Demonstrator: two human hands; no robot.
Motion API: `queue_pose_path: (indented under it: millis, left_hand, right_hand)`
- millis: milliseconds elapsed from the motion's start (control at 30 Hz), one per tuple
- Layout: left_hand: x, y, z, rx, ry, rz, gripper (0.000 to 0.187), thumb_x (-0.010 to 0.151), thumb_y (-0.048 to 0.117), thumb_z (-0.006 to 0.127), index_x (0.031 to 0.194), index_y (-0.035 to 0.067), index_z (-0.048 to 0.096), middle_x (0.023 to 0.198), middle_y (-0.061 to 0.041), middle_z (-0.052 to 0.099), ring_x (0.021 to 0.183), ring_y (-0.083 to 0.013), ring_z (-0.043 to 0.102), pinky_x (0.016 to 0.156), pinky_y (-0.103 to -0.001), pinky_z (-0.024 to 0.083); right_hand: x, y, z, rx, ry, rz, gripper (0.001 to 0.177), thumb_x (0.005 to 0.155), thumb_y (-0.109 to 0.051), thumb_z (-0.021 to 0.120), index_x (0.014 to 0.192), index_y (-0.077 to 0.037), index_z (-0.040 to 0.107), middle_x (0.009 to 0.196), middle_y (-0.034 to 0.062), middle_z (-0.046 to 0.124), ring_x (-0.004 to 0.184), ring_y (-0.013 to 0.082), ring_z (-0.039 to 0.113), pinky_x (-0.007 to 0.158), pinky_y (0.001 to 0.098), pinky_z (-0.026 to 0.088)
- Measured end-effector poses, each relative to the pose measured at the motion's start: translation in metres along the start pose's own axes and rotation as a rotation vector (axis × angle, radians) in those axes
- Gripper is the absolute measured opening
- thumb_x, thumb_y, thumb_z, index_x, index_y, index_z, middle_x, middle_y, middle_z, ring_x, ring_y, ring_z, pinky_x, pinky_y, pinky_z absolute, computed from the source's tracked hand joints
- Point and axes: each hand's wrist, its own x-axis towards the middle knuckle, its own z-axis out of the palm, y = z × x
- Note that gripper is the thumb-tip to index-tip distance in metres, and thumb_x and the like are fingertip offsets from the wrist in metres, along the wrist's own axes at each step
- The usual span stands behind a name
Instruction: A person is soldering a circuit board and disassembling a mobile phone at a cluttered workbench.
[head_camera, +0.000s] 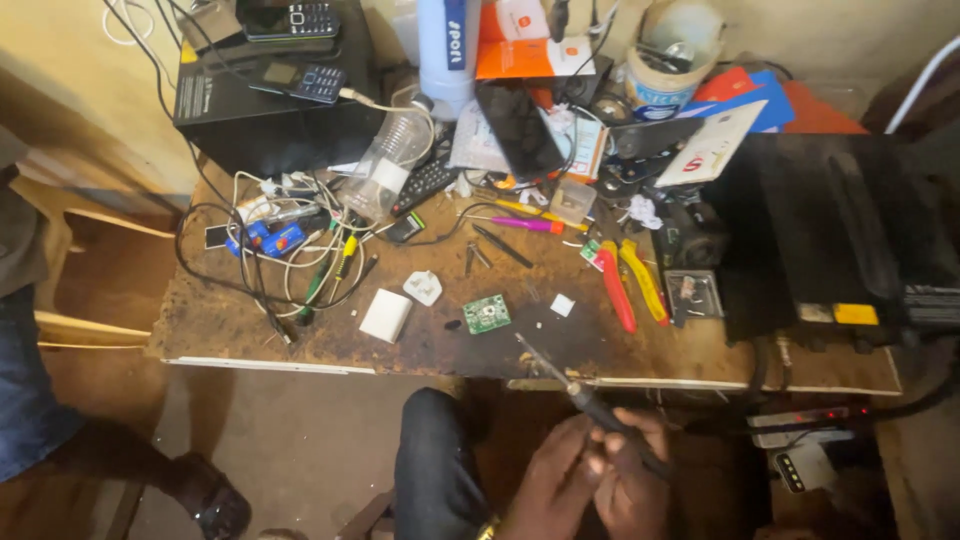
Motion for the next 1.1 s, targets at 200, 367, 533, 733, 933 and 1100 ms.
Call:
queue_pose_path:
  millis: [200,367,533,733,933,1100]
  left_hand:
    - [-0.003,-0.029,0.050,-0.144,0.145,-0.125,0.044,0.103,0.043,0.067,0.128,0.007,0.073,0.144,-0.014,0.071,0.136,-0.0220,0.064,0.116,-0.037,0.047]
    - [-0.005,-0.054,0.086,-0.261,0.192,-0.238,0.022,0.091,0.021,0.081,0.109,0.007,0.084,0.125,-0.009,0.082,0.112,-0.0161,0.073,0.095,-0.032,0.059]
    - [0.007,-0.052,0.107,-0.447,0.271,-0.411,0.035,0.091,0.022,0.078,0.115,-0.002,0.086,0.073,-0.005,0.070,0.060,-0.0111,0.056,0.055,-0.026,0.044]
    - [0.029,-0.032,0.095,-0.530,0.326,-0.137,0.034,0.098,0.019,0.073,0.121,-0.005,0.073,0.117,-0.023,0.079,0.085,-0.0292,0.080,0.075,-0.037,0.061]
    - [0.028,-0.036,0.091,-0.600,0.376,-0.184,0.041,0.097,0.016,0.072,0.126,-0.014,0.071,0.092,-0.029,0.081,0.081,-0.0320,0.077,0.083,-0.041,0.060]
    - [0.019,-0.022,0.089,-0.542,0.261,-0.142,0.041,0.099,0.026,0.072,0.121,-0.008,0.072,0.105,-0.022,0.081,0.078,-0.0220,0.072,0.081,-0.034,0.058]
  right_hand:
    - [-0.002,-0.016,-0.028,0.150,-0.109,0.065,0.025,0.100,-0.013,0.071,0.121,-0.004,0.060,0.095,0.0183,0.071,0.089,0.0229,0.070,0.086,0.0330,0.055]
    - [-0.005,-0.036,-0.053,0.270,-0.103,0.055,0.022,0.096,-0.005,0.072,0.116,-0.002,0.063,0.110,0.0252,0.073,0.101,0.0313,0.072,0.095,0.0422,0.053]
    - [0.007,-0.045,-0.095,0.196,-0.248,0.072,0.035,0.088,-0.015,0.084,0.112,-0.004,0.061,0.088,0.0121,0.065,0.075,0.0205,0.058,0.068,0.0357,0.043]
    - [0.047,-0.040,-0.145,-0.930,0.053,0.228,0.065,0.082,-0.034,0.080,0.144,-0.022,0.065,0.101,0.0092,0.079,0.096,0.0160,0.074,0.083,0.0296,0.054]
    - [0.064,-0.015,-0.140,-1.034,0.034,0.194,0.078,0.083,-0.032,0.083,0.156,-0.023,0.056,0.103,0.0075,0.075,0.088,0.0172,0.071,0.081,0.0317,0.055]
    - [0.061,-0.007,-0.139,-0.976,0.200,-0.031,0.038,0.094,-0.033,0.074,0.125,-0.013,0.067,0.110,0.0062,0.077,0.100,0.0194,0.074,0.090,0.0334,0.054]
